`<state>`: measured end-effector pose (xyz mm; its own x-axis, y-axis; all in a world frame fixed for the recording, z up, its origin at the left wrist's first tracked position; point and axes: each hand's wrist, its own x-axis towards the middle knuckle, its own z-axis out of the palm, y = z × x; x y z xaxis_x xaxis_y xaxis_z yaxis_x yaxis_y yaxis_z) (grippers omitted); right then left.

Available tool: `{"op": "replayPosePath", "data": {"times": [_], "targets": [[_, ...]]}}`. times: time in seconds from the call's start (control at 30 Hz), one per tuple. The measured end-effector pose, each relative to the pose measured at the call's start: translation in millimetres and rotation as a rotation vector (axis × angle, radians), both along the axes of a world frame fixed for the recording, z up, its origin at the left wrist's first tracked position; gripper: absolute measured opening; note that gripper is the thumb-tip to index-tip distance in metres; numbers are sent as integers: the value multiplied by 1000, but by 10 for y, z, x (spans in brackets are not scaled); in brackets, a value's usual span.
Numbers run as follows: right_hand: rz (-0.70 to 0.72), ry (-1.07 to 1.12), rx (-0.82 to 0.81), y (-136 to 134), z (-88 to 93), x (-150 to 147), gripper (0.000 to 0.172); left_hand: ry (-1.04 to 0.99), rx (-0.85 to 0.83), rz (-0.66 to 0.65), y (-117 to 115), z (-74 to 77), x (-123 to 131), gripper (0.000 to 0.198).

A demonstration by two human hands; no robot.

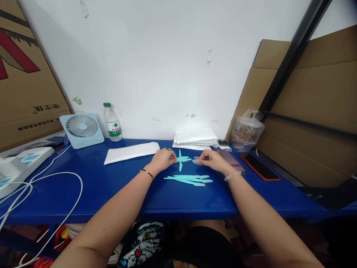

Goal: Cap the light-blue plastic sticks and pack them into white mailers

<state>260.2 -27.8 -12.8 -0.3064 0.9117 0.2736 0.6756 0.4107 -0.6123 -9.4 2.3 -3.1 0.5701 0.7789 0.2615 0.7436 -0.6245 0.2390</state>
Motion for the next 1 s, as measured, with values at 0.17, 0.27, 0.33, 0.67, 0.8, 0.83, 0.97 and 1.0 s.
{"op": "replayPosePath", "data": {"times": [0.17,0.27,0.33,0.67,0.8,0.83,0.97,1.0], "targets": [[-63,-25,45,19,-11,71,27,24,-22,-182,83,-86,13,56],[-27,5,26,-15,14,36,27,134,-83,-287,96,-148,54,60],[-2,12,-1,-43,40,13,28,153,-55,-279,94,-169,65,54],[316,-128,-176,-164,90,-131,28,20,-26,-136,120,-188,45,38],[352,-134,-201,-191,118,-177,29,-109,-125,-141,155,-248,45,42],[359,-136,-205,-197,123,-181,29,-138,-139,-138,161,-259,42,45],[376,-145,-225,-202,114,-184,25,-180,-186,-193,121,-219,32,51],[367,-132,-223,-198,105,-183,25,-189,-183,-206,92,-185,35,49]]}}
